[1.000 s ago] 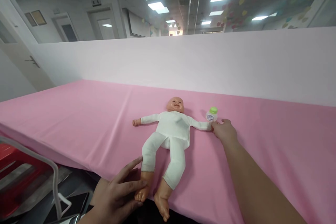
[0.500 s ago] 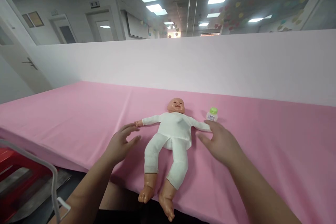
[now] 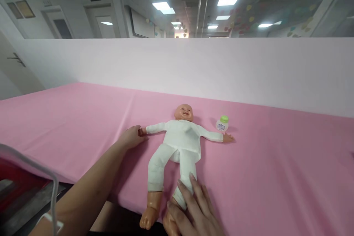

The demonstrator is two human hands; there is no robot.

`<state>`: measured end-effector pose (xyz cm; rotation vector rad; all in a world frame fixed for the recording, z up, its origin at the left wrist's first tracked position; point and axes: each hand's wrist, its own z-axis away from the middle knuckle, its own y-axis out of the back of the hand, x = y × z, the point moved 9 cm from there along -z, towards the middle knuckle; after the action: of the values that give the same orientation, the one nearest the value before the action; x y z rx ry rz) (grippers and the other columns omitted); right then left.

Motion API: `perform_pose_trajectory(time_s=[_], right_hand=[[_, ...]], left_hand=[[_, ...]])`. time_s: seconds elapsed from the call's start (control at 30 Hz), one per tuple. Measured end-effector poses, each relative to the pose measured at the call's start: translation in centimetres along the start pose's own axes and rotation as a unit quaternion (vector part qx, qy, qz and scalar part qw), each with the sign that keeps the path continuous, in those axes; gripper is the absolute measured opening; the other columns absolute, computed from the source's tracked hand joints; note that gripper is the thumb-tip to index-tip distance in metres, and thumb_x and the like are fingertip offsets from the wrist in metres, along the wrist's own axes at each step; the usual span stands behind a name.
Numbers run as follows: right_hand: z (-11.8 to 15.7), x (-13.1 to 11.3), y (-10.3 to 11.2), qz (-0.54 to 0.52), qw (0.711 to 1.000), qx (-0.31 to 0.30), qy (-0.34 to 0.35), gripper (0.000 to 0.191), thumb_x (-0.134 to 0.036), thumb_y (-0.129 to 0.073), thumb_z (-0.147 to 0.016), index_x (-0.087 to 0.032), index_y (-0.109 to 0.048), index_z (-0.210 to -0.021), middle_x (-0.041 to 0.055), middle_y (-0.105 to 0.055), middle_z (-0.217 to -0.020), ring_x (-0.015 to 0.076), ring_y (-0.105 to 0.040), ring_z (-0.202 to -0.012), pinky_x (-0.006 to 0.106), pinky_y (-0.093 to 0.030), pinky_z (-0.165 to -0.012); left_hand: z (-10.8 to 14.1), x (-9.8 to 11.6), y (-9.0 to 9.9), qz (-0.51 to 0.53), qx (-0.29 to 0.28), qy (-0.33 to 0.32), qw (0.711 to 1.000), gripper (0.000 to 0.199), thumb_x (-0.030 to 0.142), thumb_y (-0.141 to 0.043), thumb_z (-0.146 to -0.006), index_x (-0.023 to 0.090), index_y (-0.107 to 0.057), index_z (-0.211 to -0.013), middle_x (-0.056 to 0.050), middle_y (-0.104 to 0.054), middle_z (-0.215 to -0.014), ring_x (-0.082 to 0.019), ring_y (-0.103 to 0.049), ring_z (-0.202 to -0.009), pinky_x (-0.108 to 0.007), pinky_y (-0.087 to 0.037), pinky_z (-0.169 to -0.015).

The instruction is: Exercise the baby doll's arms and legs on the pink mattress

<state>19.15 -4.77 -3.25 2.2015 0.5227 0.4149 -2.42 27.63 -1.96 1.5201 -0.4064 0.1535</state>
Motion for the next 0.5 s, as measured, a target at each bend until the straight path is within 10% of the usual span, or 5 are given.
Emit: perform_pose_trajectory(time_s=[0.3, 0.5], right_hand=[[-0.3, 1.0, -1.0, -0.109, 0.992, -0.052, -0.033, 0.054, -0.046, -0.08, -0.081, -0.034, -0.069, -0.132, 0.0142, -0.053, -0.155, 0.0552, -0.041, -0.144, 0.07, -0.057, -0.094], [3.5, 4.6, 1.7, -0.19, 0.954, 0.076, -0.22, 0.06, -0.042, -0.074, -0.086, -0.039, -0.059, -0.144, 0.0084, -0.052, -0.155, 0.0453, -0.058, -0.133, 0.058, -0.061, -0.098]], left_hand=[[-0.3, -1.0, 0.3, 0.079, 0.027, -0.004, 0.997, 0.024, 0.044, -0.068, -0.082, 0.024, -0.063, -0.093, -0.007, -0.074, -0.094, -0.024, -0.067, -0.081, -0.03, -0.039, -0.059], [1.0, 0.2, 1.0, 0.279, 0.061, -0.009, 0.958, 0.029, 0.043, -0.075, -0.077, 0.024, -0.067, -0.098, -0.003, -0.073, -0.087, -0.02, -0.064, -0.074, -0.027, -0.043, -0.057]])
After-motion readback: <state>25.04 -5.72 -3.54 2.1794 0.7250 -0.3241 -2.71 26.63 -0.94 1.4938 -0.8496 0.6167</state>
